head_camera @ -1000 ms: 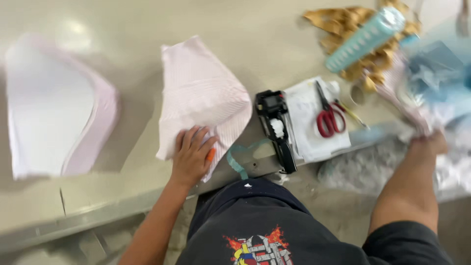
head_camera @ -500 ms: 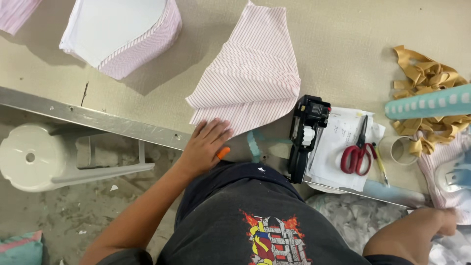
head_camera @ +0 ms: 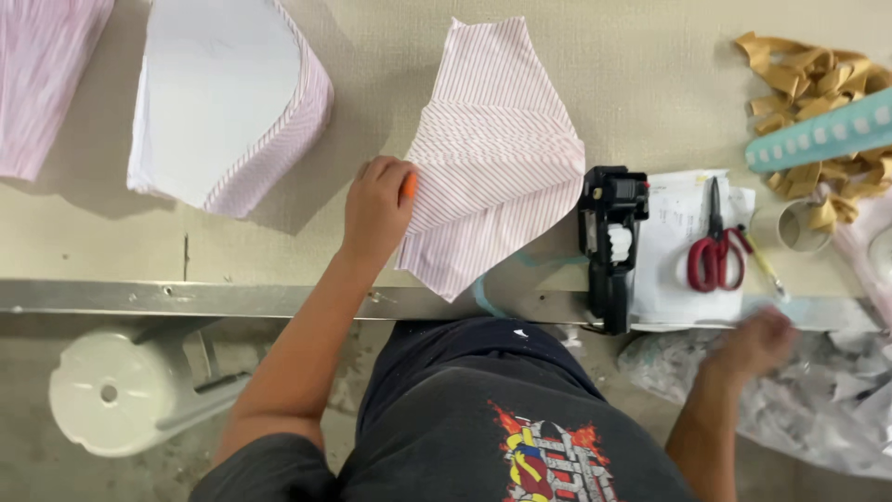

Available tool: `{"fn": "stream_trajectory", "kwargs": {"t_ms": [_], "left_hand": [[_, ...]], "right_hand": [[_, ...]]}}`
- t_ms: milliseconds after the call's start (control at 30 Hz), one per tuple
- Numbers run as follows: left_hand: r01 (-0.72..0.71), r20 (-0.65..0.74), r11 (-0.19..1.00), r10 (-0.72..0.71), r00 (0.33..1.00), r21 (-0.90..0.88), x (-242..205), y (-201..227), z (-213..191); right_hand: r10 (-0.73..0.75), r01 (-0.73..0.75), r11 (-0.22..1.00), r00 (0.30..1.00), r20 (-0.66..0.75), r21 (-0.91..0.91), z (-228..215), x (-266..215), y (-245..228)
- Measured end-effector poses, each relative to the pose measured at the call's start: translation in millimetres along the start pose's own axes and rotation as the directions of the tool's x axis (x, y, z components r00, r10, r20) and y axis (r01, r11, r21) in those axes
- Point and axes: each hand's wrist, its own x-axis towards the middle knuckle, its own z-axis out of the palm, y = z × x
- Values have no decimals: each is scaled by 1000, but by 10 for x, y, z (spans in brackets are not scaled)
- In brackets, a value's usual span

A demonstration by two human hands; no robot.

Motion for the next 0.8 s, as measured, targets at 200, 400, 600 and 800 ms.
{"fn": "stream_trajectory", "kwargs": {"t_ms": [200, 400, 600, 800], "left_hand": [[20, 267, 999, -31, 963, 44, 158, -366, 166], [-231, 135, 961, 211, 968, 154, 167, -295, -131], [-532, 108, 833, 549, 829, -154, -498, 307, 46], [-430, 296, 901, 429, 854, -64, -776, 254, 231]], "right_hand": [[701, 321, 623, 176, 691, -713, 784, -998, -2473], [748, -58, 660, 151, 647, -749, 820, -1297, -2127], [572, 258, 664, 430, 699, -702, 14, -1346, -2360], [641, -38, 705, 462, 613, -708, -85, -1531, -2737]]}}
